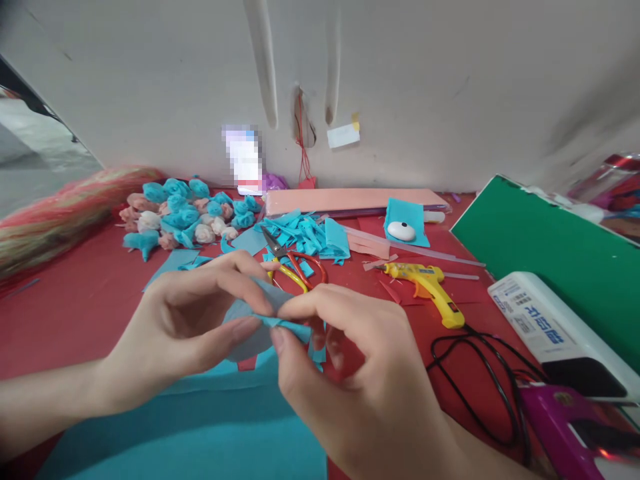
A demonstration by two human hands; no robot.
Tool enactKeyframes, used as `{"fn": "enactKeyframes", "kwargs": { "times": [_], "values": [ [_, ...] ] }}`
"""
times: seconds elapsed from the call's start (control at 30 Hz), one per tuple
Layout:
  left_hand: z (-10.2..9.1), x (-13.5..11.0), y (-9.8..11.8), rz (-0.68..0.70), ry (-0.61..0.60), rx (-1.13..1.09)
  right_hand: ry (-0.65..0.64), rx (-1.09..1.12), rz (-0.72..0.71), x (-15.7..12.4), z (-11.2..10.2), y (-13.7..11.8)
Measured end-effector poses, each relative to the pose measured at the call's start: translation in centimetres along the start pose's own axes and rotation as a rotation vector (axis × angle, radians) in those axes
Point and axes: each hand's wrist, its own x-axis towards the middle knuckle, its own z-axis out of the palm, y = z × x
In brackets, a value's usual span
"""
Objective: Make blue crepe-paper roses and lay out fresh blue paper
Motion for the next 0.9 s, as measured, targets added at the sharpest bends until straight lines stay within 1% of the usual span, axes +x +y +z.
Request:
{"fn": "enactKeyframes", "kwargs": {
  "times": [0.13,0.2,0.27,0.33,0.43,0.63,0.8,0.9],
  "values": [
    [-0.1,0.0,0.0,0.039,0.024,0.01,-0.01,0.124,0.19,0.1,0.1,0.2],
    [-0.1,0.0,0.0,0.052,0.04,0.014,-0.031,0.151,0.227,0.2,0.2,0.2],
    [-0.1,0.0,0.2,0.056,0.063,0.017,-0.019,0.155,0.219,0.3,0.3,0.3],
    [0.0,0.1,0.3,0.044,0.085,0.011,0.018,0.128,0.153,0.3,0.4,0.2],
    [0.1,0.2,0.4,0.007,0.096,-0.007,0.082,0.022,-0.003,0.1,0.5,0.1],
    [0.1,-0.1,0.6,-0.018,0.075,-0.022,0.227,-0.15,-0.173,-0.9,0.6,-0.2],
    [0.0,-0.2,0.6,-0.029,0.046,-0.035,0.28,-0.238,-0.302,-0.7,0.5,-0.2],
    [0.2,-0.1,0.7,-0.093,0.054,-0.07,0.272,-0.218,-0.364,-0.5,0.4,0.0]
  ]
}}
